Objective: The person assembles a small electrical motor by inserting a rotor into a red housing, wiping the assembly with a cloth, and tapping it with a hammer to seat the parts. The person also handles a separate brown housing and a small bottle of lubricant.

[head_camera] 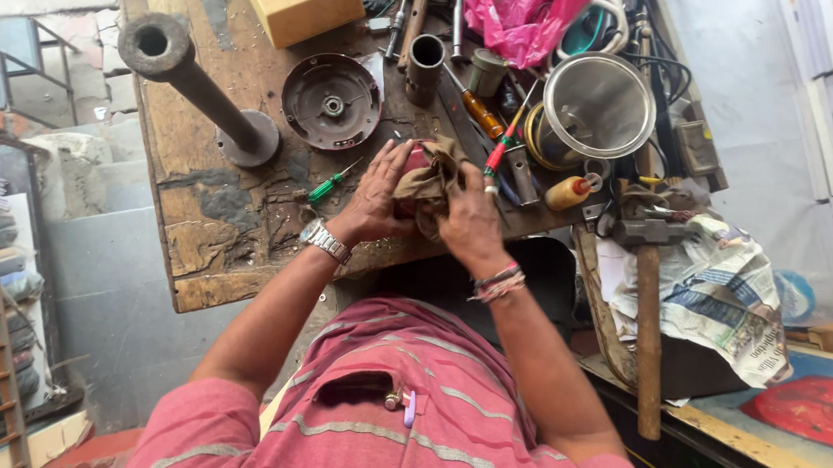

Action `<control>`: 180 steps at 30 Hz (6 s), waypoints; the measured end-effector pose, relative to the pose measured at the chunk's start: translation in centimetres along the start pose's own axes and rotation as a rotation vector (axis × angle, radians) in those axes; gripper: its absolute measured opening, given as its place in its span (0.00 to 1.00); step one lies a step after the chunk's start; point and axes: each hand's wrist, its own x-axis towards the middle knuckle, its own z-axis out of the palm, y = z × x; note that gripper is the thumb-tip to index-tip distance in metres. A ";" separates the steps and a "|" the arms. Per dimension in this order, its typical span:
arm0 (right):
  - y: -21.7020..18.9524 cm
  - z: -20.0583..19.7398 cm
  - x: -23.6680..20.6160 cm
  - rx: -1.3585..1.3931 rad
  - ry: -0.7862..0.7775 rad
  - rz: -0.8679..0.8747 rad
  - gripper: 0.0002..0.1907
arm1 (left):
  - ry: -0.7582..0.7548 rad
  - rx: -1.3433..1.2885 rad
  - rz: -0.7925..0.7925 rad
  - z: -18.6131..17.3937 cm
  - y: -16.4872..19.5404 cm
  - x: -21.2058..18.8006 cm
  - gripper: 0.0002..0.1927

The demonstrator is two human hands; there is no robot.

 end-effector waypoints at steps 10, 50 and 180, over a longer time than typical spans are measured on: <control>0.4 1.2 1.5 -0.151 0.094 -0.044 0.21 | 0.081 -0.143 0.065 0.3 -0.2 1.6 0.72; 4.5 -6.3 -3.7 0.140 0.068 0.272 0.14 | 0.129 0.323 -0.002 -0.3 1.7 -2.0 0.76; 4.8 -2.9 -1.5 -0.089 0.078 0.158 0.29 | 0.191 -0.026 -0.042 1.2 -2.5 0.8 0.80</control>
